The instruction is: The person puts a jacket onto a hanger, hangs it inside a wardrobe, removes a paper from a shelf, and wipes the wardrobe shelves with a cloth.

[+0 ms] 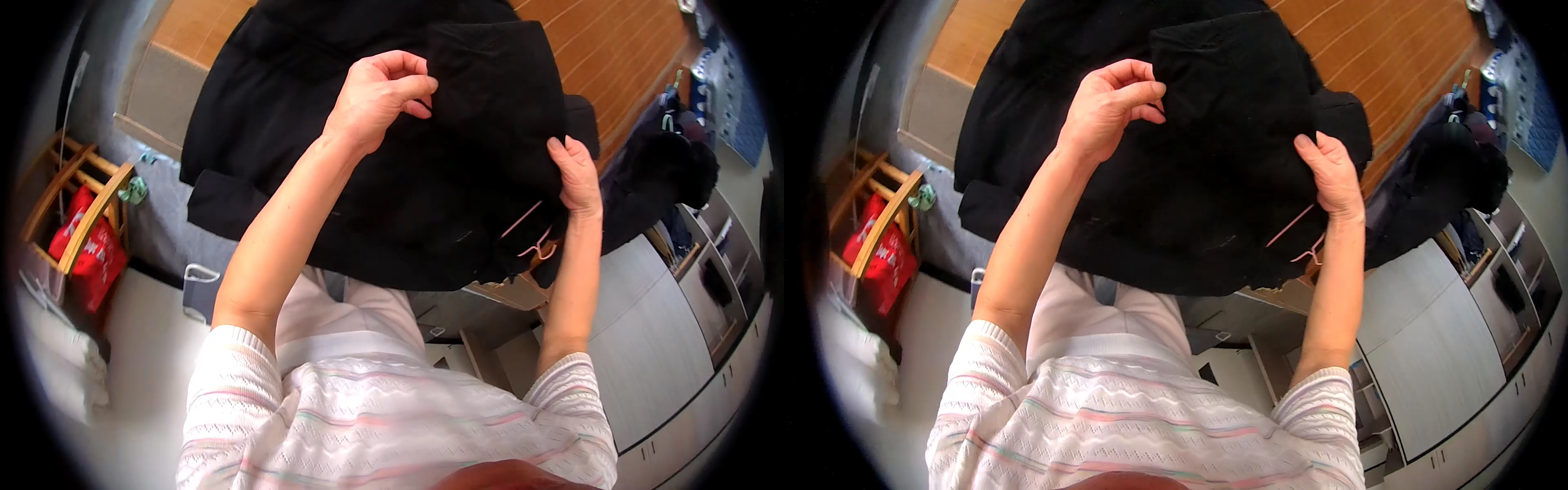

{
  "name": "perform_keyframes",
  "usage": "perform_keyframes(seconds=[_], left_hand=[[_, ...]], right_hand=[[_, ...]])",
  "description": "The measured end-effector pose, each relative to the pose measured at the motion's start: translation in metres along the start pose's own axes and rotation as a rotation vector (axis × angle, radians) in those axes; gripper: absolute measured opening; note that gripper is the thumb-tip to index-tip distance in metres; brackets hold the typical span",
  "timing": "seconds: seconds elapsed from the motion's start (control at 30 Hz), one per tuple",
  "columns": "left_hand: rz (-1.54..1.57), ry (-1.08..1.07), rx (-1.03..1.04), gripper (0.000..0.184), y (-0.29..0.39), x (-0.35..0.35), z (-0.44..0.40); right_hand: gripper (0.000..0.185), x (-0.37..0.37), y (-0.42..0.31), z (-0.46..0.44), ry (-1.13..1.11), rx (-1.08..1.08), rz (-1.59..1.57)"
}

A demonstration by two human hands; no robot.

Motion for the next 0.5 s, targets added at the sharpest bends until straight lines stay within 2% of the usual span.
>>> perform_keyframes(seconds=[0.07, 0.13, 0.23, 0.37, 0.47, 0.5], left_hand=[[-0.031, 0.046, 0.038, 0.013, -0.006, -0.017, 0.010], [-0.196, 0.176, 0.238, 0.028, 0.001, -0.023, 0.016], [-0.389, 0.250, 0.394, 0.035, 0.022, -0.007, 0.016], [-0.820, 0.233, 0.141, 0.033, 0.033, -0.010, -0.007], [-0.752, 0.121, 0.058, 0.027, 0.015, -0.024, -0.024], [-0.737, 0.136, 0.096, 0.022, 0.014, -0.024, -0.021]], right_hand=[[0.021, 0.007, 0.005, -0.005, -0.053, 0.043, 0.008], [0.021, 0.012, 0.008, -0.012, -0.079, 0.056, 0.052], [0.019, 0.014, 0.007, -0.017, -0.103, 0.099, 0.127], [0.018, 0.012, 0.007, -0.020, -0.113, 0.120, 0.171], [0.019, 0.011, 0.004, -0.021, -0.127, 0.139, 0.179], [0.019, 0.004, 0.004, -0.023, -0.140, 0.153, 0.183]])
Point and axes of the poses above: each hand's wrist, its own z-axis away from the middle knuckle, its own x-axis out of the palm, y = z × x, the point moved 2 cm from there along -z, towards the middle knuckle, and after that the axes turned 11 degrees about -x, right-handed, at the moved point
